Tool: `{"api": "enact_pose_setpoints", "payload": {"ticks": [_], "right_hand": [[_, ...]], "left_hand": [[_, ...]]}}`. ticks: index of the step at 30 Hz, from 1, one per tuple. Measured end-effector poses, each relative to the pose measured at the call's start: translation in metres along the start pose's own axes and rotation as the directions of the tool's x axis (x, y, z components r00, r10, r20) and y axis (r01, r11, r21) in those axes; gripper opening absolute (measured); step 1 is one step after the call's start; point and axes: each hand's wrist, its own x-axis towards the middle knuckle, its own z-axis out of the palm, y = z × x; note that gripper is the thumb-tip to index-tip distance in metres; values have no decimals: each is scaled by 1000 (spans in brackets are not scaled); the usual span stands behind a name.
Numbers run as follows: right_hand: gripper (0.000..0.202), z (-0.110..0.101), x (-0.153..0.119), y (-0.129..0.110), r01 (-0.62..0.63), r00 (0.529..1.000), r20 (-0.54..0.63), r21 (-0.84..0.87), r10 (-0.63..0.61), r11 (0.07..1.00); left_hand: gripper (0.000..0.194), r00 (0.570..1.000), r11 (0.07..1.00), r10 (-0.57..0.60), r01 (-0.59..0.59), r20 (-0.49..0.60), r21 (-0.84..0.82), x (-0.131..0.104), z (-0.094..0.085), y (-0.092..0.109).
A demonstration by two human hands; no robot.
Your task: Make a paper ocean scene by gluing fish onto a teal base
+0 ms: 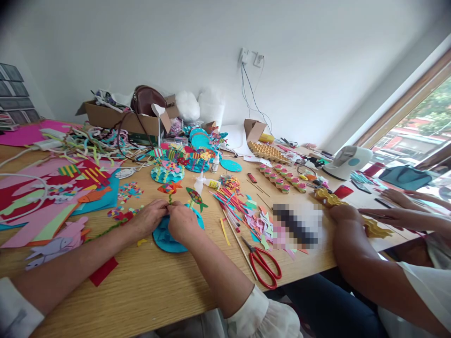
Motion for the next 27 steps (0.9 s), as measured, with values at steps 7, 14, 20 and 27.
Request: {"api": "enact_pose_setpoints", "payload": {"ticks": [7,14,20,27], "right_hand": [[35,2,4,-1,-7,1000,-7,4,7,1000],[37,1,1,-1,-8,1000,-11,13,8,1000],[41,0,0,1,-8,1000,-18,24,9,1000],[40,-1,-1,3,11,1000,-29,38,-10,999]], "left_hand": [[30,1000,1000,-7,7,-3,-18,0,2,-1],[29,1000,999,15,-16,-25,-38,-1,2,-5],[30,998,997,41,-43,-37,-60,-2,0,-6],[32,998,997,27,-31,-59,-72,-4,-6,-3]]}}
